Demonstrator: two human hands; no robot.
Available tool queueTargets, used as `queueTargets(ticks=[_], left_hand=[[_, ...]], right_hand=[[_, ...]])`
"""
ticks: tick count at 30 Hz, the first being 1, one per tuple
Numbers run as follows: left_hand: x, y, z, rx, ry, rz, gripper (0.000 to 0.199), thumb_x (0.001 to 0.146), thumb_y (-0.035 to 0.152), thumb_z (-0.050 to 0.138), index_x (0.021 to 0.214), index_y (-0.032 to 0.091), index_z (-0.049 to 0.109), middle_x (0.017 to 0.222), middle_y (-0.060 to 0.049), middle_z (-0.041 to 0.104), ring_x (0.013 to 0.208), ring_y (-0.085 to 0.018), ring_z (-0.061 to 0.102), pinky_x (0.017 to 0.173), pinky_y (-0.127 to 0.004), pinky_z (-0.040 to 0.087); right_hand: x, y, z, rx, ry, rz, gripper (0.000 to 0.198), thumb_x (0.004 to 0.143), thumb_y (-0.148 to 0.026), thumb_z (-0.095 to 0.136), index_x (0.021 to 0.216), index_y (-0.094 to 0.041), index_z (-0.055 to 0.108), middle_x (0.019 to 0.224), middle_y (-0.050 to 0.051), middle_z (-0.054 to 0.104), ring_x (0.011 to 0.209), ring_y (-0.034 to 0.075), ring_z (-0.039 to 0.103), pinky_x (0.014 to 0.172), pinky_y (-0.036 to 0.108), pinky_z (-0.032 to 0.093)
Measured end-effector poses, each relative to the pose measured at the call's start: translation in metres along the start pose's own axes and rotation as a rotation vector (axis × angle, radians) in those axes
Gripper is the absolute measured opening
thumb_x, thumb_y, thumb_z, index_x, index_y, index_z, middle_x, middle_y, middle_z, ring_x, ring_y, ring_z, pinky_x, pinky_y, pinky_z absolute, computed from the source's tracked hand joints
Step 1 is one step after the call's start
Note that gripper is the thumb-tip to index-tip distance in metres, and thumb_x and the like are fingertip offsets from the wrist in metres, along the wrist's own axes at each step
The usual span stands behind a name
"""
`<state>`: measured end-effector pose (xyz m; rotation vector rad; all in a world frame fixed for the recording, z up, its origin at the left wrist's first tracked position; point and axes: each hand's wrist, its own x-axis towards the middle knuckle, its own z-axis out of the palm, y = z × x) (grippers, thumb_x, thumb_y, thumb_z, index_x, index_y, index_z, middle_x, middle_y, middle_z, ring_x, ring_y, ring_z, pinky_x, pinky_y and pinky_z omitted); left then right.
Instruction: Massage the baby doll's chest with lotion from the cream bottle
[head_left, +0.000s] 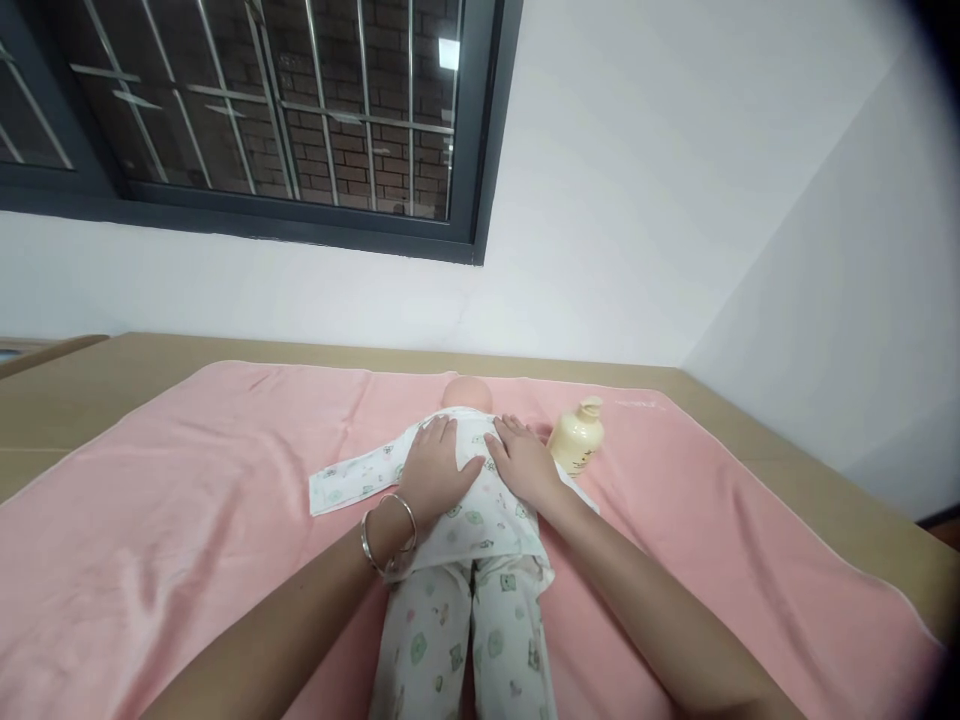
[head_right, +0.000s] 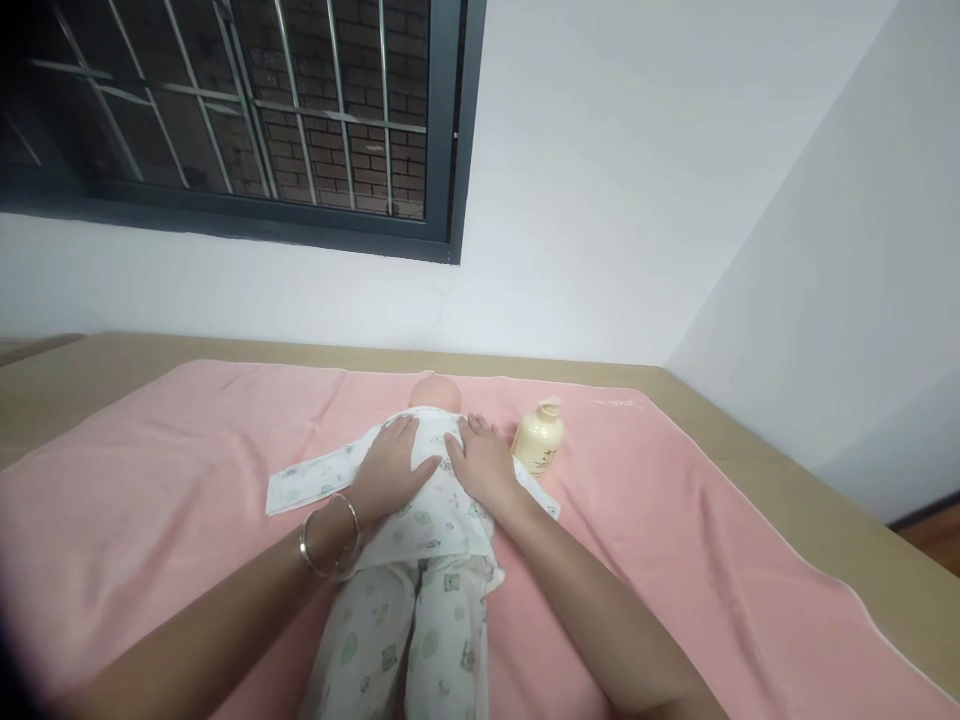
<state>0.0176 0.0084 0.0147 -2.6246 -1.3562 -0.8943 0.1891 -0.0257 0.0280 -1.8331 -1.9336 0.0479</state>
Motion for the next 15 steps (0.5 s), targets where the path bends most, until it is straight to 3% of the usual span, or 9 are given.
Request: queueTargets(ticks=[5, 9, 12, 15], left_hand=[[-0.006, 0.008, -0.007, 0.044, 0.035, 0.01, 0.064, 0.085, 0.045, 0.055, 0.132, 0.002, 0.047, 0.138, -0.028, 0.05, 0.132, -0.041, 0.043, 0.106, -0.058, 0.036], [-0.012, 0.02, -0.024, 0.009, 0.13, 0.142, 0.039, 0.081, 0.028, 0.057, 0.117, 0.011, 0.06, 0.123, -0.02, 0.062, 0.122, -0.036, 0.053, 0.107, -0.057, 0.037], [-0.014, 0.024, -0.036, -0.171, 0.174, 0.218, 0.026, 0.078, 0.01, 0.048, 0.095, 0.018, 0.065, 0.1, -0.009, 0.07, 0.101, -0.024, 0.063, 0.103, -0.046, 0.045], [-0.011, 0.018, -0.034, -0.292, 0.2, 0.152, 0.029, 0.079, 0.007, 0.042, 0.089, 0.02, 0.065, 0.093, -0.006, 0.069, 0.091, -0.021, 0.064, 0.09, -0.04, 0.053]], right_hand=[[-0.006, -0.008, 0.002, -0.083, 0.015, -0.019, 0.053, 0.102, -0.032, 0.026, 0.14, -0.001, 0.045, 0.147, 0.022, 0.043, 0.142, 0.031, 0.033, 0.115, 0.051, 0.026], [-0.025, -0.03, -0.005, -0.09, 0.044, -0.158, 0.047, 0.095, -0.018, 0.035, 0.137, -0.002, 0.048, 0.146, 0.021, 0.045, 0.141, 0.029, 0.036, 0.117, 0.05, 0.025], [-0.038, -0.045, -0.017, 0.041, 0.048, -0.317, 0.043, 0.091, -0.014, 0.041, 0.131, -0.013, 0.058, 0.137, 0.013, 0.058, 0.132, 0.024, 0.048, 0.116, 0.045, 0.03], [-0.039, -0.048, -0.022, 0.187, 0.082, -0.363, 0.041, 0.091, -0.014, 0.04, 0.124, -0.024, 0.063, 0.126, 0.004, 0.067, 0.122, 0.019, 0.057, 0.112, 0.039, 0.038]])
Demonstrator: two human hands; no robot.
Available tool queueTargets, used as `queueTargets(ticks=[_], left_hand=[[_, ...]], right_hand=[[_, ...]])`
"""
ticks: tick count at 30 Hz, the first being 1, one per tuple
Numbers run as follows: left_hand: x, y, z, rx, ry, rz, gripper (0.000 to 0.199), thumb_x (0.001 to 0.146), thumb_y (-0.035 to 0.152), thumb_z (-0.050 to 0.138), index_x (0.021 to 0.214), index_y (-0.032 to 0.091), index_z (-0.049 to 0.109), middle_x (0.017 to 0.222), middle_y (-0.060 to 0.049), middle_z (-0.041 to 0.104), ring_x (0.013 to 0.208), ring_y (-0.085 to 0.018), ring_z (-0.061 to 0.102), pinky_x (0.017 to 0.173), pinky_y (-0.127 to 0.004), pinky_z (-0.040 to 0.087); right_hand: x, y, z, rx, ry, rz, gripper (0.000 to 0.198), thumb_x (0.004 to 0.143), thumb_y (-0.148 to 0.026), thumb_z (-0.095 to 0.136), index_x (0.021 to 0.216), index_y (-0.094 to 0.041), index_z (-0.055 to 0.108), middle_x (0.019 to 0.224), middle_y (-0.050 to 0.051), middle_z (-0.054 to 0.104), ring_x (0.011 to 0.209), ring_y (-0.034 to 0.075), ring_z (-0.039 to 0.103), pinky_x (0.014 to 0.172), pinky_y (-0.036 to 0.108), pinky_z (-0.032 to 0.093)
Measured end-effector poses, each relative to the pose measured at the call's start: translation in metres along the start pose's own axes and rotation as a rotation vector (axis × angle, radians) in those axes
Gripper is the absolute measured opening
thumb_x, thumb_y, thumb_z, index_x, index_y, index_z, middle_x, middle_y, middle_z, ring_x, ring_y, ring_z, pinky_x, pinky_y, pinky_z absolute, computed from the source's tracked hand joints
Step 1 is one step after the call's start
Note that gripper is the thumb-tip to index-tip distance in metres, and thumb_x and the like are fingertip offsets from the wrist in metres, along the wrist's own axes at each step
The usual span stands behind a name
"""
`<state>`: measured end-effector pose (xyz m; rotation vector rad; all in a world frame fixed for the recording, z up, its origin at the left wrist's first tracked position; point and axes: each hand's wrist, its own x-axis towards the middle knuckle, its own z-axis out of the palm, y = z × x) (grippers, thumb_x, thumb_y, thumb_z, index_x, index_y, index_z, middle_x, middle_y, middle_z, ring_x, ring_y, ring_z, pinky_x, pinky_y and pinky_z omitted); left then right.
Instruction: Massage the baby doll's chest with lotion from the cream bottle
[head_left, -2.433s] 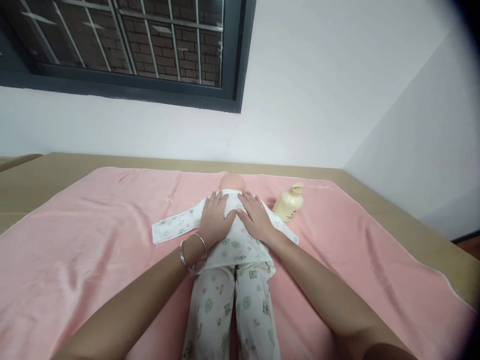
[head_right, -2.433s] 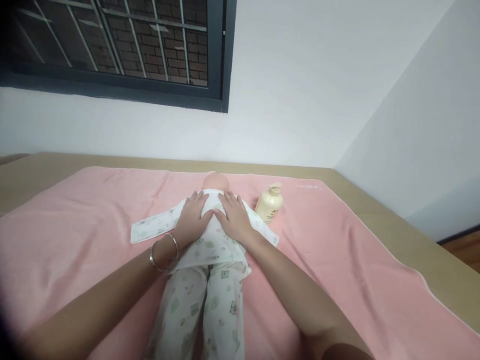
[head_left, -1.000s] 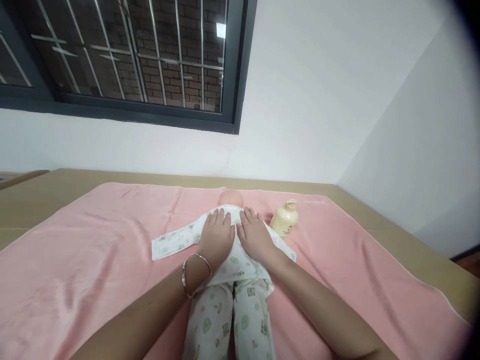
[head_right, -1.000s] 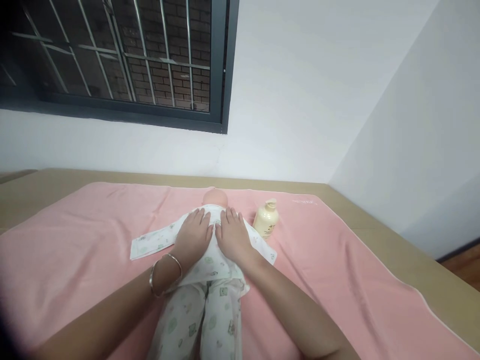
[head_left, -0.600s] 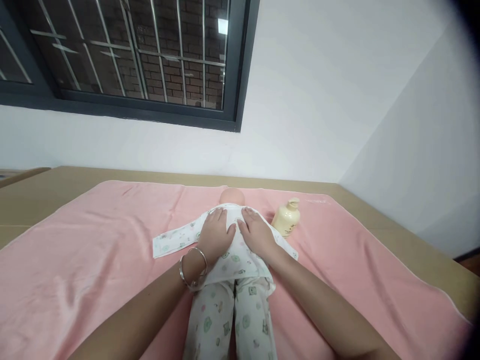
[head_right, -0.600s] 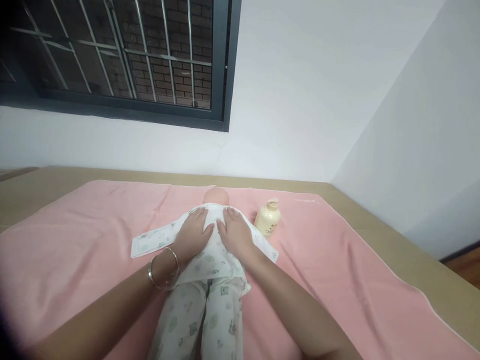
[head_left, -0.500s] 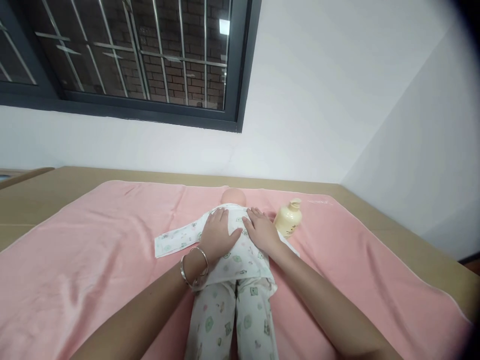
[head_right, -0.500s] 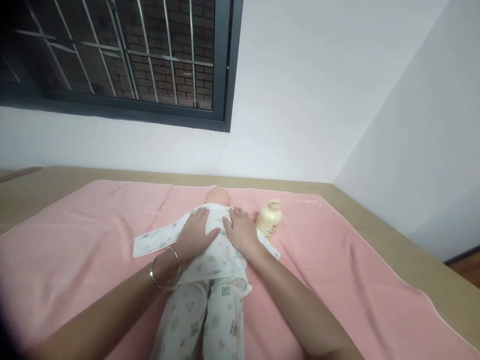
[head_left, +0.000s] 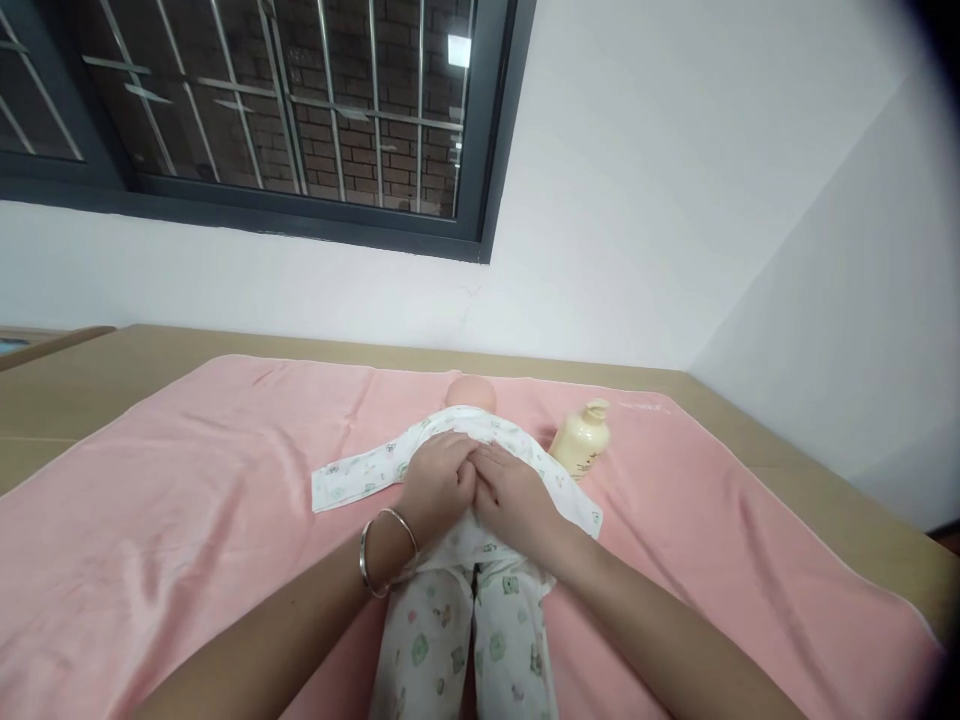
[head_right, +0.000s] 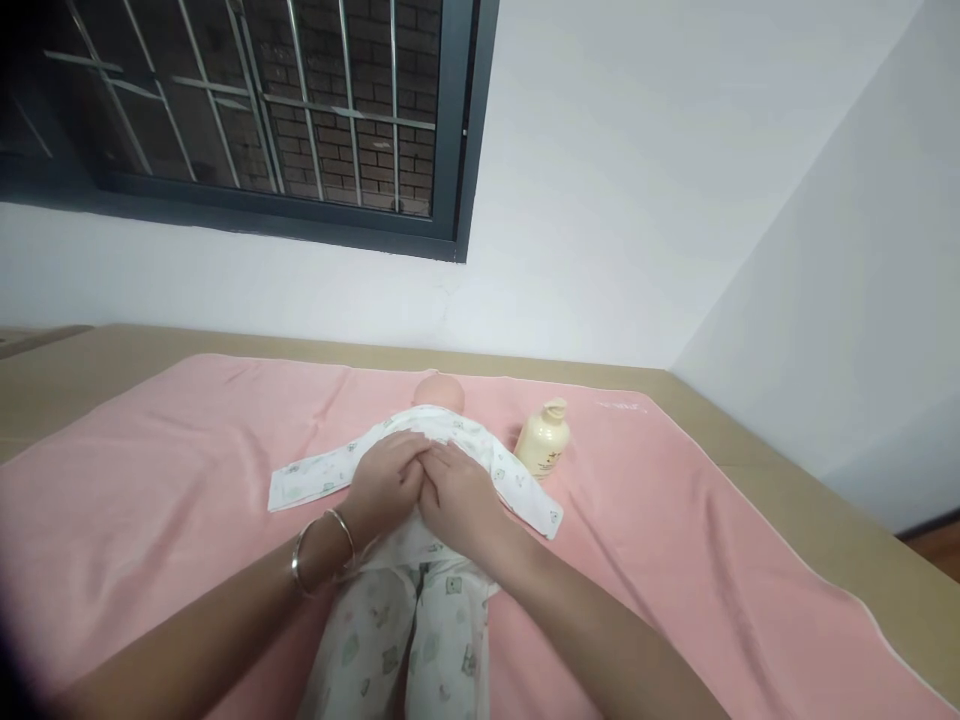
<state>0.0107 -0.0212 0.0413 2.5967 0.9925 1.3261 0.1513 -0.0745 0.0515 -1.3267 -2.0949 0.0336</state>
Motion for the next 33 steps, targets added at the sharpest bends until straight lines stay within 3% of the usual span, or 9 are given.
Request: queueTargets(ticks=[5, 12, 17, 28, 33], left_hand=[[0.0, -0.022, 0.017, 0.063, -0.031, -0.08, 0.027, 0.088, 0.015, 0.044, 0.106, 0.015, 0.063, 0.108, -0.012, 0.066, 0.105, -0.024, 0.06, 0.096, -0.043, 0.05], [-0.007, -0.032, 0.031, 0.146, -0.119, -0.148, 0.044, 0.093, 0.028, 0.042, 0.132, 0.01, 0.05, 0.141, -0.02, 0.05, 0.134, -0.033, 0.043, 0.111, -0.055, 0.036], [-0.011, -0.037, 0.037, 0.137, -0.122, -0.173, 0.05, 0.094, 0.032, 0.042, 0.139, 0.012, 0.043, 0.147, -0.019, 0.044, 0.14, -0.034, 0.036, 0.113, -0.058, 0.033], [-0.01, -0.035, 0.034, 0.157, -0.137, -0.181, 0.048, 0.094, 0.032, 0.041, 0.136, 0.009, 0.047, 0.145, -0.019, 0.046, 0.139, -0.032, 0.038, 0.114, -0.055, 0.034], [-0.01, -0.036, 0.034, 0.154, -0.114, -0.165, 0.046, 0.094, 0.032, 0.041, 0.136, 0.014, 0.048, 0.144, -0.017, 0.049, 0.137, -0.032, 0.041, 0.113, -0.056, 0.035]], right_hand=[[0.007, 0.029, 0.015, 0.013, 0.041, 0.105, 0.041, 0.095, -0.024, 0.039, 0.129, -0.017, 0.061, 0.14, 0.008, 0.056, 0.135, 0.02, 0.046, 0.116, 0.042, 0.032], [0.005, 0.052, 0.031, -0.054, -0.033, 0.228, 0.056, 0.099, -0.039, 0.036, 0.15, -0.016, 0.033, 0.158, 0.011, 0.028, 0.148, 0.027, 0.019, 0.119, 0.053, 0.018], [0.003, 0.05, 0.031, -0.068, -0.027, 0.238, 0.055, 0.099, -0.04, 0.035, 0.149, -0.019, 0.034, 0.157, 0.01, 0.03, 0.147, 0.027, 0.02, 0.118, 0.054, 0.019], [0.003, 0.047, 0.03, -0.059, -0.022, 0.247, 0.054, 0.098, -0.039, 0.035, 0.147, -0.015, 0.038, 0.157, 0.011, 0.031, 0.147, 0.026, 0.022, 0.119, 0.051, 0.017], [0.003, 0.047, 0.029, -0.058, -0.017, 0.246, 0.054, 0.099, -0.039, 0.036, 0.147, -0.017, 0.038, 0.157, 0.01, 0.032, 0.147, 0.026, 0.022, 0.119, 0.051, 0.017]])
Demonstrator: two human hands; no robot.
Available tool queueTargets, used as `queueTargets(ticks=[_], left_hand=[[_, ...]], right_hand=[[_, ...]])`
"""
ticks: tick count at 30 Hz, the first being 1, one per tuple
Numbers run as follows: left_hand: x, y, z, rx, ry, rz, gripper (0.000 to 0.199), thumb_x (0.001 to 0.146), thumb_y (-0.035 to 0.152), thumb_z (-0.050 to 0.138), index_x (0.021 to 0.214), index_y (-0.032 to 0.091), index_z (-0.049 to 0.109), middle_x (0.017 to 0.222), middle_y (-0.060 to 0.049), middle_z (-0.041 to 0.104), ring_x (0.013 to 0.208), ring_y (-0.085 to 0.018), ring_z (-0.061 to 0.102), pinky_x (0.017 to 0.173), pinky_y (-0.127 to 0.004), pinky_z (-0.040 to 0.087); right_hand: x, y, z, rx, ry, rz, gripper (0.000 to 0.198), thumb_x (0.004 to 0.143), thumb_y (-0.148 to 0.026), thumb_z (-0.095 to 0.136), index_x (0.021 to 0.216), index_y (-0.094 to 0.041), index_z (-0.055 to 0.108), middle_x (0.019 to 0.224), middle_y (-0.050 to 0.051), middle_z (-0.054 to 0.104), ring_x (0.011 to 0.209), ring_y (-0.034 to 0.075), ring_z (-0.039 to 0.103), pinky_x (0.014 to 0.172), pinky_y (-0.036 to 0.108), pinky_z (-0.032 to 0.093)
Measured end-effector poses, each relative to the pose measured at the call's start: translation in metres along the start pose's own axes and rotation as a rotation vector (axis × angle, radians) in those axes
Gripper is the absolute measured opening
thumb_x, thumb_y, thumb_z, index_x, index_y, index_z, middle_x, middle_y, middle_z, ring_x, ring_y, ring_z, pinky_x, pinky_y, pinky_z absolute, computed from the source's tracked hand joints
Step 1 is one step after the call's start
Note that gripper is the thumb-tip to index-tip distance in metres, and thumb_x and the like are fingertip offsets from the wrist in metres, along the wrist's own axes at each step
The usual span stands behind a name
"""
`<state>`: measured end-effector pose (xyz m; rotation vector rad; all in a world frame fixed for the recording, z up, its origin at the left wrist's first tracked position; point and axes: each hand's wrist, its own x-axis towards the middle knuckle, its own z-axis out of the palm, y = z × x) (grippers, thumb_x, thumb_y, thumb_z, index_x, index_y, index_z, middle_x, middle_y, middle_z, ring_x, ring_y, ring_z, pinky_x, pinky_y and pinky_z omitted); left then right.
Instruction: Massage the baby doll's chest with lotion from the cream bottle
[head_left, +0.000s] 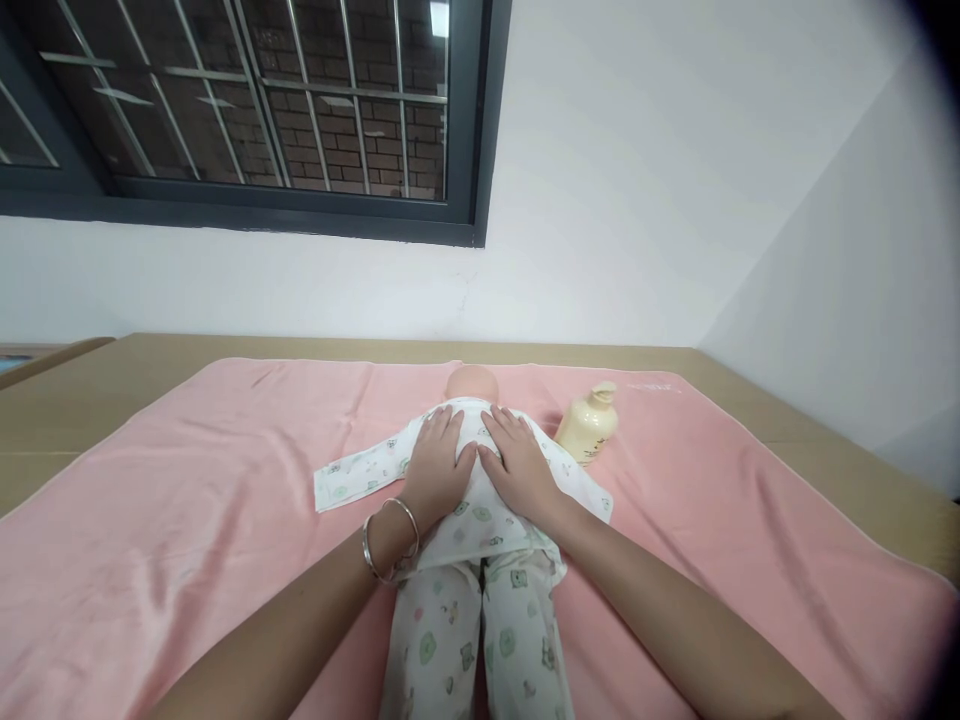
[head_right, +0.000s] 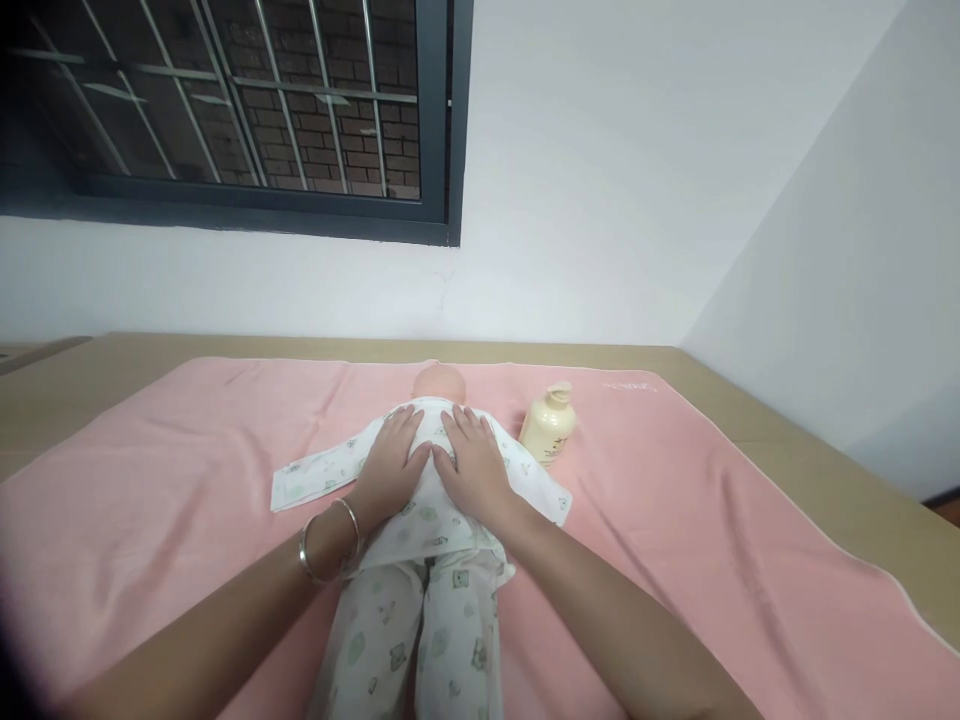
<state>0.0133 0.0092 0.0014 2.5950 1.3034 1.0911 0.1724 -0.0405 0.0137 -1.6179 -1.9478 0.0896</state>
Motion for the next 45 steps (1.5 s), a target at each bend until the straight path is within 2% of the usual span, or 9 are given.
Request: queueTargets(ticks=[13, 18, 23, 27, 33, 35, 38, 41, 45], left_hand=[[0.001, 0.002, -0.003, 0.041, -0.063, -0.033, 0.05, 0.094, 0.032, 0.041, 0.137, 0.007, 0.048, 0.146, -0.019, 0.045, 0.14, -0.035, 0.035, 0.115, -0.054, 0.031], [0.001, 0.0, -0.001, 0.054, -0.034, -0.028, 0.049, 0.094, 0.033, 0.041, 0.137, 0.01, 0.048, 0.146, -0.019, 0.045, 0.139, -0.035, 0.037, 0.113, -0.055, 0.034], [-0.001, 0.006, -0.004, 0.173, -0.013, 0.045, 0.047, 0.097, 0.029, 0.035, 0.134, 0.004, 0.049, 0.142, -0.024, 0.048, 0.136, -0.036, 0.041, 0.11, -0.054, 0.037], [-0.004, 0.016, -0.009, 0.277, 0.07, 0.142, 0.037, 0.096, 0.023, 0.038, 0.124, 0.007, 0.057, 0.132, -0.022, 0.057, 0.128, -0.035, 0.049, 0.104, -0.056, 0.042], [-0.001, 0.022, -0.021, 0.141, 0.136, 0.326, 0.028, 0.091, 0.011, 0.039, 0.103, 0.011, 0.065, 0.103, -0.016, 0.068, 0.102, -0.026, 0.063, 0.097, -0.048, 0.05], [0.002, 0.018, -0.024, 0.022, 0.111, 0.28, 0.027, 0.089, 0.01, 0.04, 0.097, 0.013, 0.065, 0.1, -0.013, 0.068, 0.098, -0.024, 0.063, 0.095, -0.045, 0.052], [0.005, 0.009, -0.022, -0.09, 0.08, 0.151, 0.028, 0.088, 0.012, 0.042, 0.103, 0.013, 0.066, 0.113, -0.014, 0.067, 0.109, -0.024, 0.06, 0.1, -0.045, 0.05], [0.006, 0.002, -0.015, -0.101, 0.024, 0.038, 0.035, 0.09, 0.019, 0.043, 0.119, 0.01, 0.06, 0.128, -0.016, 0.061, 0.123, -0.027, 0.054, 0.108, -0.048, 0.044], [0.005, -0.003, -0.006, -0.039, -0.066, -0.098, 0.052, 0.092, 0.031, 0.043, 0.135, 0.004, 0.047, 0.142, -0.022, 0.049, 0.136, -0.033, 0.041, 0.114, -0.053, 0.035]], right_hand=[[0.0, 0.001, 0.002, -0.026, -0.008, -0.011, 0.055, 0.099, -0.039, 0.036, 0.148, -0.013, 0.038, 0.156, 0.013, 0.032, 0.147, 0.029, 0.022, 0.118, 0.052, 0.019], [0.002, 0.005, -0.003, -0.063, 0.0, -0.032, 0.054, 0.099, -0.043, 0.036, 0.146, -0.016, 0.041, 0.154, 0.013, 0.036, 0.145, 0.029, 0.026, 0.118, 0.051, 0.022], [0.009, 0.014, -0.011, -0.096, -0.005, 0.06, 0.049, 0.102, -0.035, 0.027, 0.144, -0.016, 0.044, 0.152, 0.014, 0.04, 0.143, 0.027, 0.033, 0.117, 0.051, 0.023], [0.013, 0.011, -0.015, -0.13, -0.027, 0.125, 0.048, 0.101, -0.028, 0.026, 0.14, -0.01, 0.049, 0.149, 0.019, 0.042, 0.141, 0.031, 0.035, 0.115, 0.052, 0.027], [-0.01, -0.029, -0.019, -0.125, -0.071, -0.05, 0.05, 0.094, -0.018, 0.036, 0.141, -0.008, 0.047, 0.15, 0.017, 0.042, 0.142, 0.029, 0.035, 0.117, 0.049, 0.027], [-0.018, -0.04, -0.018, -0.093, -0.115, -0.104, 0.053, 0.094, -0.02, 0.038, 0.145, -0.007, 0.042, 0.153, 0.015, 0.037, 0.144, 0.028, 0.03, 0.118, 0.047, 0.028], [-0.018, -0.04, -0.018, -0.048, -0.146, -0.116, 0.052, 0.097, -0.025, 0.034, 0.145, -0.009, 0.041, 0.154, 0.013, 0.037, 0.145, 0.026, 0.028, 0.118, 0.046, 0.027], [-0.005, -0.023, -0.016, -0.051, -0.119, -0.037, 0.051, 0.101, -0.034, 0.027, 0.145, -0.013, 0.043, 0.155, 0.013, 0.035, 0.145, 0.026, 0.028, 0.119, 0.047, 0.023], [0.01, 0.003, -0.015, -0.119, -0.128, 0.066, 0.068, 0.099, -0.055, 0.027, 0.151, -0.012, 0.031, 0.157, 0.016, 0.029, 0.147, 0.027, 0.02, 0.119, 0.05, 0.016]])
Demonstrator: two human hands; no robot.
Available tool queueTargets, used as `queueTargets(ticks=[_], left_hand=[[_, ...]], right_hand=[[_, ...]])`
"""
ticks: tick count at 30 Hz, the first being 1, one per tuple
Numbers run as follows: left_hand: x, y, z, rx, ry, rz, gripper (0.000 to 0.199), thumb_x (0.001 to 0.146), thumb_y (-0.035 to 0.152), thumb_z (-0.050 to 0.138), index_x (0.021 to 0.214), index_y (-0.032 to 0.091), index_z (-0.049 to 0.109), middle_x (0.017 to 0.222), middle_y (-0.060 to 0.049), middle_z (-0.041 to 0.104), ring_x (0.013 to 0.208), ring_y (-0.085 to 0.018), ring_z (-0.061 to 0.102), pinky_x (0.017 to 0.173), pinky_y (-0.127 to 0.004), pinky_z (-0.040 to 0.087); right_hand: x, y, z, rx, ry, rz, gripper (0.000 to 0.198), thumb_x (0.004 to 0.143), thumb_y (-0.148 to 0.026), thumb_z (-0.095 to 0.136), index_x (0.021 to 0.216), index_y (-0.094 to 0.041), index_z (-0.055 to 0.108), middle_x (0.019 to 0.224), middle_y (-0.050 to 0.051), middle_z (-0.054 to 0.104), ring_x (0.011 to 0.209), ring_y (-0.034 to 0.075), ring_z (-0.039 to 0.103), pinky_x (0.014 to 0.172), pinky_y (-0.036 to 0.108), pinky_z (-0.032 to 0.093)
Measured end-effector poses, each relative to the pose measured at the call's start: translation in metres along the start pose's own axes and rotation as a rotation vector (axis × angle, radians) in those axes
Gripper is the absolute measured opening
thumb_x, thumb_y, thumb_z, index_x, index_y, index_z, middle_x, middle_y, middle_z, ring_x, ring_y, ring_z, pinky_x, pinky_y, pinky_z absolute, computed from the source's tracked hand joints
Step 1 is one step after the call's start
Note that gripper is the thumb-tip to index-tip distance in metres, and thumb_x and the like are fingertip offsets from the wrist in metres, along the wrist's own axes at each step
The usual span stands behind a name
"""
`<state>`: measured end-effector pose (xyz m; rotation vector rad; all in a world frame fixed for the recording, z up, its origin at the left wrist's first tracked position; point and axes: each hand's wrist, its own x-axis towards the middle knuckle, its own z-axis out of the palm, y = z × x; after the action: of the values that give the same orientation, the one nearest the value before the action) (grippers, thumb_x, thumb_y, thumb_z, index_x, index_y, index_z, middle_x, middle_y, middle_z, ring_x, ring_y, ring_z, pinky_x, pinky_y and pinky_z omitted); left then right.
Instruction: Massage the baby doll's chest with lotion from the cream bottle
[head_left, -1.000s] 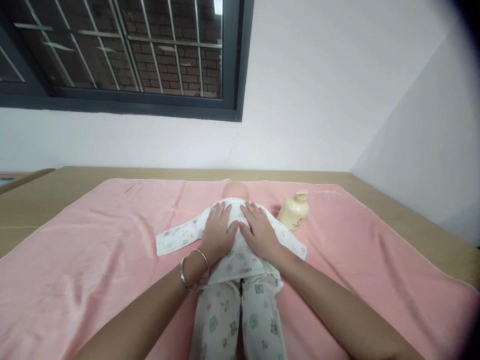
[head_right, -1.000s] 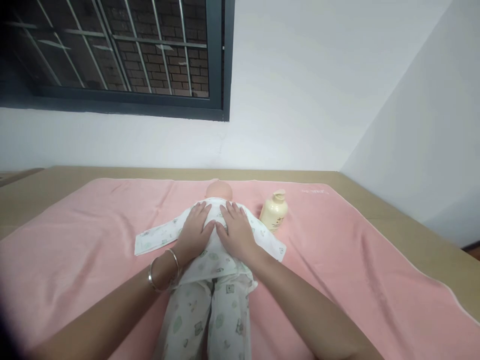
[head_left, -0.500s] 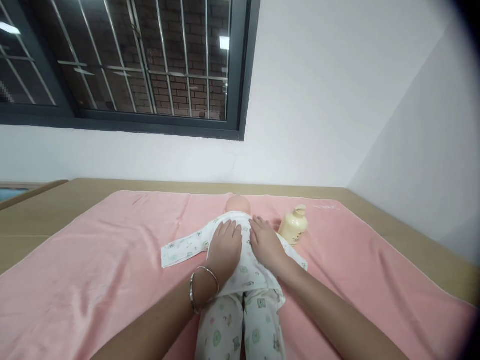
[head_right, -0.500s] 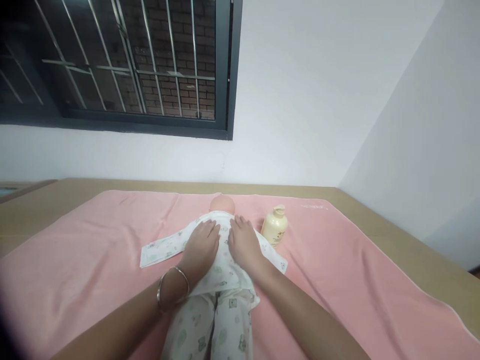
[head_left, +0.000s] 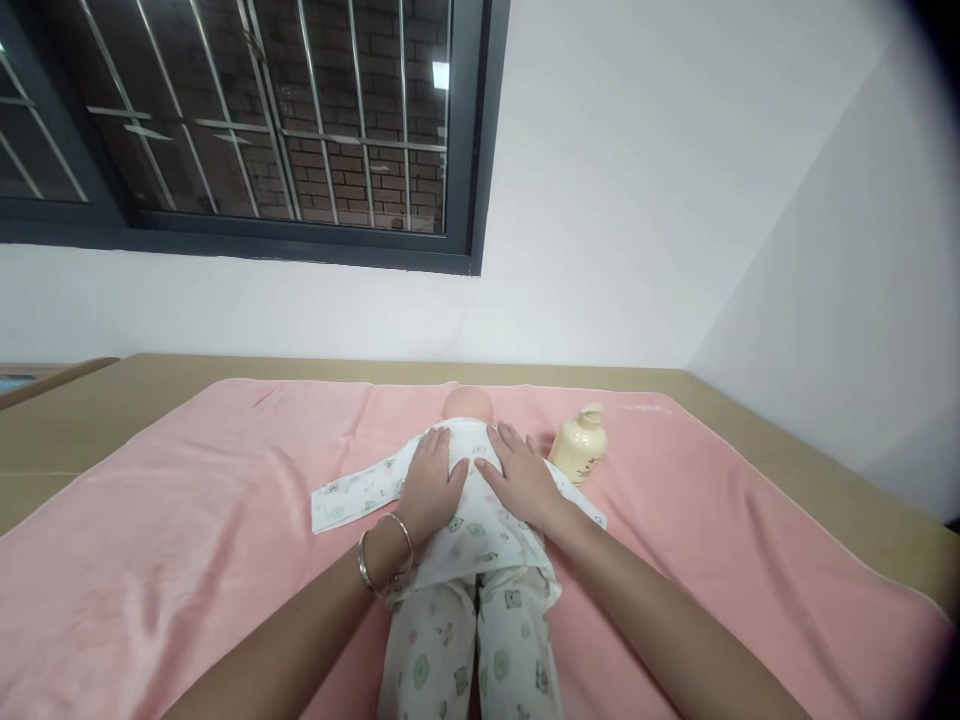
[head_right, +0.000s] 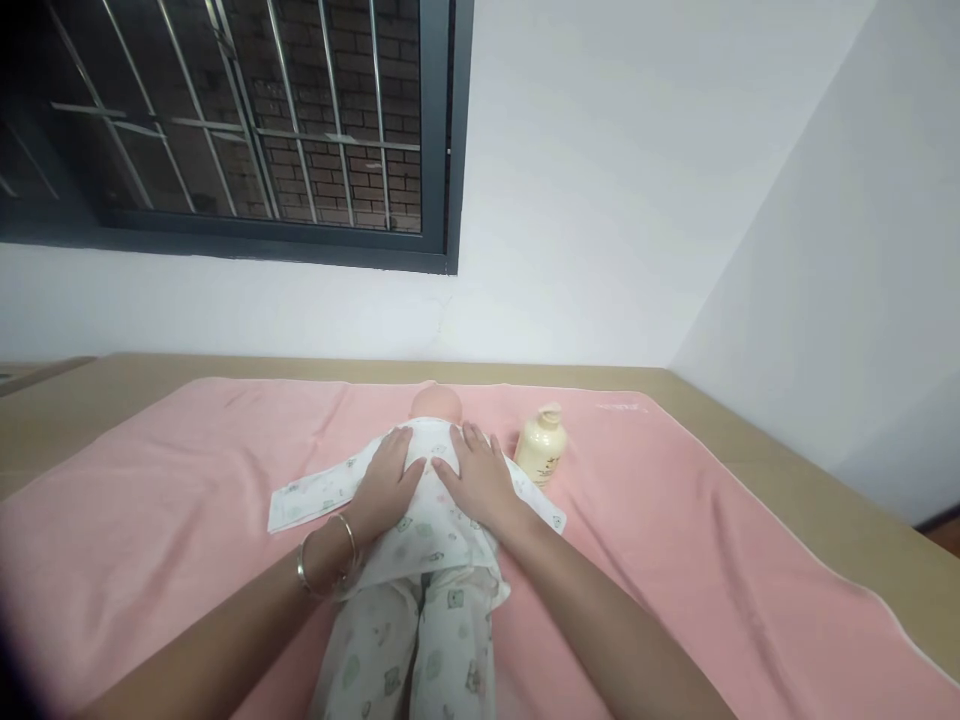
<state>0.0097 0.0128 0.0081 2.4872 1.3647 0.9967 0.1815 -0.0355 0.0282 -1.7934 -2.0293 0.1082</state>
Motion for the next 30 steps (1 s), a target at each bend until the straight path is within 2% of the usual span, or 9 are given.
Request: queueTargets(ticks=[3, 8, 11, 14, 16, 19, 22, 25, 30], left_hand=[[-0.001, 0.0, 0.003, 0.07, -0.029, -0.03, 0.057, 0.093, 0.036, 0.042, 0.138, 0.001, 0.043, 0.145, -0.024, 0.045, 0.14, -0.037, 0.036, 0.114, -0.055, 0.034], [-0.005, 0.007, -0.002, 0.207, 0.062, 0.096, 0.046, 0.095, 0.03, 0.039, 0.13, 0.003, 0.051, 0.138, -0.025, 0.052, 0.136, -0.036, 0.042, 0.11, -0.056, 0.037], [-0.007, 0.013, -0.007, 0.207, 0.119, 0.273, 0.037, 0.094, 0.021, 0.038, 0.122, 0.009, 0.058, 0.133, -0.021, 0.057, 0.132, -0.033, 0.047, 0.109, -0.055, 0.04], [-0.006, 0.014, -0.009, 0.09, 0.124, 0.414, 0.035, 0.091, 0.014, 0.037, 0.113, 0.013, 0.064, 0.12, -0.016, 0.066, 0.119, -0.026, 0.058, 0.108, -0.05, 0.043], [-0.005, 0.012, -0.008, 0.001, 0.121, 0.38, 0.036, 0.091, 0.014, 0.037, 0.113, 0.015, 0.065, 0.117, -0.013, 0.068, 0.114, -0.023, 0.061, 0.107, -0.047, 0.046], [-0.001, 0.006, -0.005, -0.043, 0.068, 0.244, 0.039, 0.091, 0.019, 0.04, 0.124, 0.015, 0.06, 0.131, -0.013, 0.062, 0.126, -0.024, 0.055, 0.109, -0.049, 0.043], [0.004, -0.001, -0.002, -0.009, -0.034, 0.117, 0.048, 0.093, 0.032, 0.042, 0.136, 0.011, 0.05, 0.146, -0.016, 0.048, 0.139, -0.028, 0.041, 0.115, -0.052, 0.034], [0.007, -0.004, -0.001, 0.04, -0.086, 0.036, 0.061, 0.094, 0.043, 0.041, 0.142, 0.005, 0.041, 0.151, -0.022, 0.038, 0.143, -0.033, 0.032, 0.115, -0.053, 0.03], [0.002, 0.001, -0.001, 0.185, -0.043, 0.009, 0.063, 0.093, 0.043, 0.043, 0.14, 0.001, 0.042, 0.146, -0.028, 0.042, 0.138, -0.04, 0.037, 0.109, -0.056, 0.036]], right_hand=[[0.002, 0.004, 0.0, -0.037, -0.024, 0.015, 0.072, 0.098, -0.059, 0.022, 0.152, -0.012, 0.027, 0.158, 0.015, 0.026, 0.148, 0.027, 0.017, 0.119, 0.049, 0.014], [-0.009, -0.015, -0.003, -0.122, 0.026, 0.02, 0.061, 0.101, -0.047, 0.023, 0.148, -0.01, 0.036, 0.155, 0.018, 0.033, 0.146, 0.03, 0.025, 0.118, 0.052, 0.017], [-0.023, -0.032, -0.005, -0.172, 0.075, -0.11, 0.049, 0.1, -0.029, 0.03, 0.142, -0.01, 0.046, 0.149, 0.018, 0.043, 0.141, 0.03, 0.034, 0.119, 0.053, 0.014], [-0.032, -0.042, -0.005, -0.152, 0.086, -0.239, 0.047, 0.095, -0.019, 0.037, 0.139, -0.009, 0.05, 0.143, 0.018, 0.051, 0.136, 0.028, 0.043, 0.12, 0.051, 0.014], [-0.031, -0.039, -0.004, -0.108, 0.097, -0.246, 0.046, 0.094, -0.017, 0.037, 0.138, -0.012, 0.052, 0.143, 0.016, 0.051, 0.135, 0.027, 0.044, 0.119, 0.051, 0.018], [-0.018, -0.024, -0.001, -0.016, 0.096, -0.169, 0.045, 0.098, -0.026, 0.037, 0.14, -0.018, 0.05, 0.15, 0.014, 0.042, 0.141, 0.026, 0.037, 0.116, 0.051, 0.025], [-0.005, -0.006, 0.004, 0.056, 0.075, -0.114, 0.052, 0.1, -0.041, 0.037, 0.147, -0.018, 0.04, 0.156, 0.014, 0.032, 0.146, 0.026, 0.026, 0.117, 0.05, 0.022], [0.002, 0.004, 0.007, 0.086, 0.057, -0.099, 0.056, 0.102, -0.046, 0.026, 0.149, -0.017, 0.034, 0.157, 0.013, 0.029, 0.147, 0.024, 0.021, 0.119, 0.049, 0.018], [-0.001, -0.004, 0.004, 0.016, 0.075, -0.008, 0.058, 0.102, -0.043, 0.025, 0.147, -0.01, 0.037, 0.154, 0.017, 0.035, 0.145, 0.028, 0.027, 0.117, 0.051, 0.021]])
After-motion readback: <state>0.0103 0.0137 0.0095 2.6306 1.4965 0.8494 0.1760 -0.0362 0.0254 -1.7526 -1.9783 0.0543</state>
